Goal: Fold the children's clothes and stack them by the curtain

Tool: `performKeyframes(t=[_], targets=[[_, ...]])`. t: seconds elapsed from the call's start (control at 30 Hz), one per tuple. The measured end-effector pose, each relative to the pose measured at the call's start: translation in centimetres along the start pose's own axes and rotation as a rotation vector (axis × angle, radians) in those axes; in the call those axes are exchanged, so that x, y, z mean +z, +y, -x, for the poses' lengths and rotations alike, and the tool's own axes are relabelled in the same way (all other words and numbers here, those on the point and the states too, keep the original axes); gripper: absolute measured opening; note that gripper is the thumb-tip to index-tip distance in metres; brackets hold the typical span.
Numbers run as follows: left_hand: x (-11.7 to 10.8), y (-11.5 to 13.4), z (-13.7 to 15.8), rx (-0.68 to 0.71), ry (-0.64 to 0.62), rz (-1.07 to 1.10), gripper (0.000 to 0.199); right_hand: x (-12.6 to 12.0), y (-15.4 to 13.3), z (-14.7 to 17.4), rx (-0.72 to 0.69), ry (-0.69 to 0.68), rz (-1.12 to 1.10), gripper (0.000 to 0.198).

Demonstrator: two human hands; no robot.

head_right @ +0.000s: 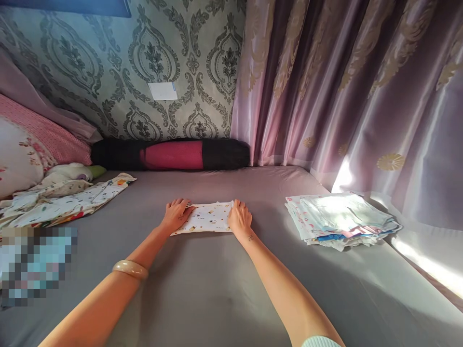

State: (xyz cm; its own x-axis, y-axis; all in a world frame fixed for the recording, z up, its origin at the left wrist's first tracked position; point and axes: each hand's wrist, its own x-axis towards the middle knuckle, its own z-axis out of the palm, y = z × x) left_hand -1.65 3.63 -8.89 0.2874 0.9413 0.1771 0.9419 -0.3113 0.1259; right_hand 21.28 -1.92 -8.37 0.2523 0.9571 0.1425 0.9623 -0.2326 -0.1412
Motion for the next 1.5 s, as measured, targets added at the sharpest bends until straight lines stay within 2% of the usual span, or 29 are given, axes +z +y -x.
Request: performKeyframes(t=[0.2,0.37,0.47,0.57,0.67,0.73,0.93,1.2,1.5], targets=[[1.0,-2.3,0.4,-0.243,0.072,0.16,0.04,0.4,-0.1,-0.2,-0.024,-0.01,0.031,0.023],[0.0,-3.1,1.2,-0.342,0.157,0.241,0.041,-0.3,0.1,-0.6,0.008,-0.054,-0.023,0.024],[-0.9,-1.9,2.3,-0.293,0.189,0.194,0.04,-1.4,-0.6,-0.2,-0.002,0.044,-0.002,0.03],[-1.0,0.4,3.2,-0.12,0.143,0.165,0.041,-1.9,-2.4,0.6,-0.179,0.184,-0.008,0.038],[-0.3,2.7,3.7,0.008,0.083,0.104,0.044,-1.3,-4.3,1.7,-0.445,0.145,-0.084,0.042],[0.1,3.7,3.8,0.035,0.056,0.054,0.046,-0.4,-5.2,2.2,-0.527,0.081,-0.123,0.046],[0.6,4.1,4.1,0.065,0.027,-0.039,0.049,1.1,-5.4,3.0,-0.496,-0.046,-0.142,0.05],[0.6,4.3,4.1,-0.014,-0.095,-0.022,0.052,1.0,-5.5,3.0,-0.466,-0.08,-0.143,0.05],[0.7,3.8,4.2,0.015,0.001,-0.017,0.054,0.9,-5.2,3.0,-0.458,-0.046,-0.168,0.052]])
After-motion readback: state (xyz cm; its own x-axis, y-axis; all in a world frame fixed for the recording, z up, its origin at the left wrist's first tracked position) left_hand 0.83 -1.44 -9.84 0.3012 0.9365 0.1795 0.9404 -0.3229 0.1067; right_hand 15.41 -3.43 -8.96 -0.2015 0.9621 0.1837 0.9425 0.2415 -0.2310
